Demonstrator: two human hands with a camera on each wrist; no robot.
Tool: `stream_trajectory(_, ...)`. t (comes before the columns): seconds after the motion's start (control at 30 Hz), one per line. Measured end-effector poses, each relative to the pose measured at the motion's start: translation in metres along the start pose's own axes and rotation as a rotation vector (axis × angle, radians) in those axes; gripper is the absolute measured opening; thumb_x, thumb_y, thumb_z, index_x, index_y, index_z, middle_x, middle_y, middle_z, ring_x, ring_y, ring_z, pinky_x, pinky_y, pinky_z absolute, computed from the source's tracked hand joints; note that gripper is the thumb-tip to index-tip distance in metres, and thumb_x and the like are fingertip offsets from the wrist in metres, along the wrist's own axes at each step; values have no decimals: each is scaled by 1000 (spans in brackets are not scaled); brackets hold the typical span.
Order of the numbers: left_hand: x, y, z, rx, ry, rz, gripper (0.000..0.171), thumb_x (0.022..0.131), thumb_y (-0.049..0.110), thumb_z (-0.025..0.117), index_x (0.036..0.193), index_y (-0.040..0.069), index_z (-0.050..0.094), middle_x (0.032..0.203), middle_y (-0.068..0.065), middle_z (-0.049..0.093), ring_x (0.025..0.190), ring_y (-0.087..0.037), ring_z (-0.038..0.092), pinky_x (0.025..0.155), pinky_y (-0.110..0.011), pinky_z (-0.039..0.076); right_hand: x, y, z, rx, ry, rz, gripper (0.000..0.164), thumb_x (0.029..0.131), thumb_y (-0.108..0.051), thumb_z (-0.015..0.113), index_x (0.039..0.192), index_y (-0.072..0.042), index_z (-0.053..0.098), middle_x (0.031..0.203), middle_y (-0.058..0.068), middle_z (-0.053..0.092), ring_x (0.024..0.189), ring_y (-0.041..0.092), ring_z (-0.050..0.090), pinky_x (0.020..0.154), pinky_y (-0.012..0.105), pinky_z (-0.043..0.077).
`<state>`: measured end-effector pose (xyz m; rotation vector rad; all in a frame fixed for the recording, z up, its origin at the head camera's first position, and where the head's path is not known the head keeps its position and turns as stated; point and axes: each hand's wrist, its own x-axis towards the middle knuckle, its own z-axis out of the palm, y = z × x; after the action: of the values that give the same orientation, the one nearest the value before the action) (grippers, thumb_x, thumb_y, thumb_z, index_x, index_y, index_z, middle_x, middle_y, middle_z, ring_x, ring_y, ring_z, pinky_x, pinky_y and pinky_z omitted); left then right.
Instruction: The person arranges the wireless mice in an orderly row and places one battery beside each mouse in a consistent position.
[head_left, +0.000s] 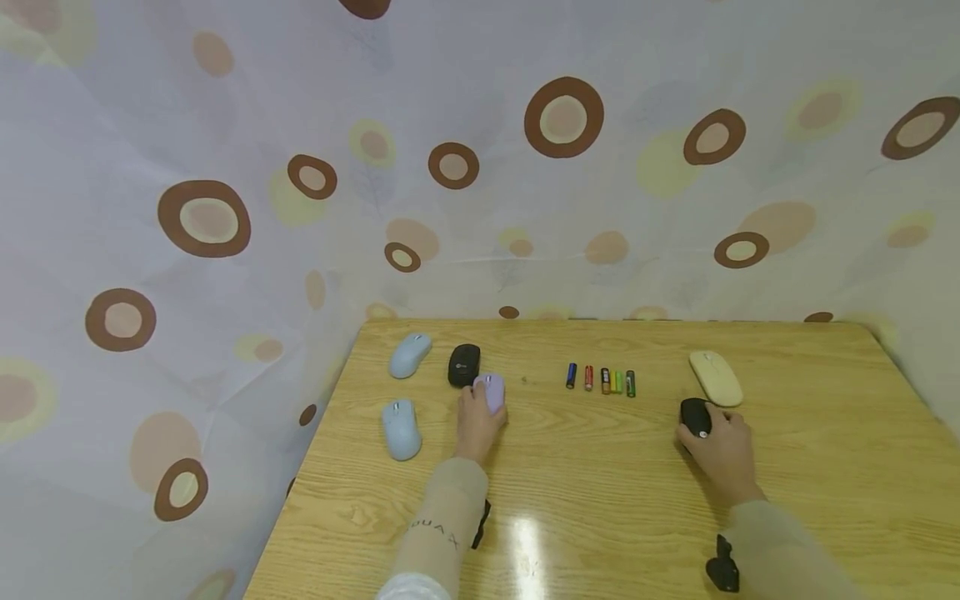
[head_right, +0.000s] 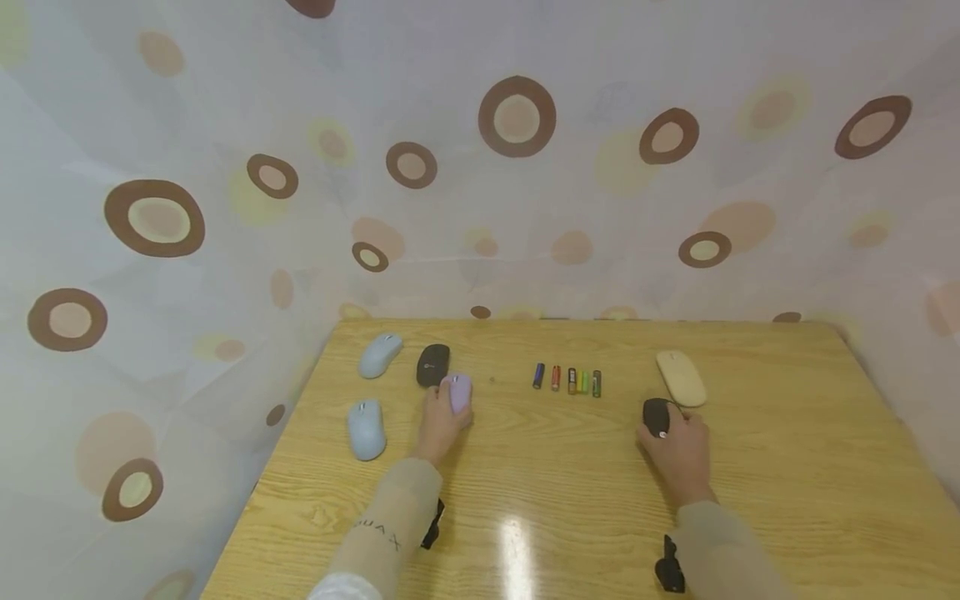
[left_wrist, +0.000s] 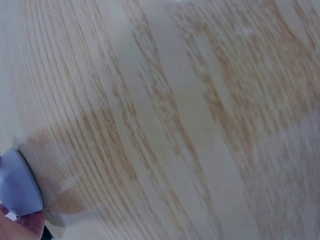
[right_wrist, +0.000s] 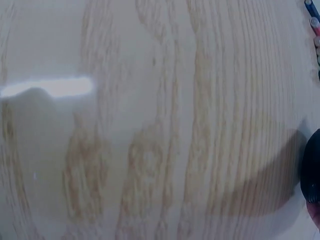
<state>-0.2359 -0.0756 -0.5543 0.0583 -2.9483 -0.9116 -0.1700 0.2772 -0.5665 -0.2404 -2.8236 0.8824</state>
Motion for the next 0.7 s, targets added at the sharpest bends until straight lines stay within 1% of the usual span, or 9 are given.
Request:
stream_trajectory(0.2,0,1,-1,-16,-7,-7,58,84,20,64,131,-5,40,116,-22,42,104,-30,45,84,-38,45,2,-7,6,-22,-21,-13,64,85,-26,56,126,18,37,113,42,36,97,54,40,74,60,39)
stream_trajectory(0.4,1,0,2,-26,27,0,57,81,18,65,128,-6,43,112,-22,43,101,-30,45,83,-39,45,1,-7,6,-24,-42,-14,65,87,-27,56,127,18,35,113,43,36,98,54,39,74,60,39)
stream_trajectory(0.6,3,-2,5,-23,40,11,55,81,17,65,127,-6,44,112,-22,44,101,-30,45,82,-39,45,-1,-8,5,-13,-89,2,65,89,-29,54,128,19,33,114,43,35,100,56,37,76,61,38)
stream_trajectory(0.7,3,-1,5,-24,45,11,55,80,16,65,126,-7,44,110,-22,45,100,-31,46,82,-39,45,0,-7,5,-19,-93,-3,64,89,-28,54,127,18,33,114,43,35,101,57,37,76,61,38)
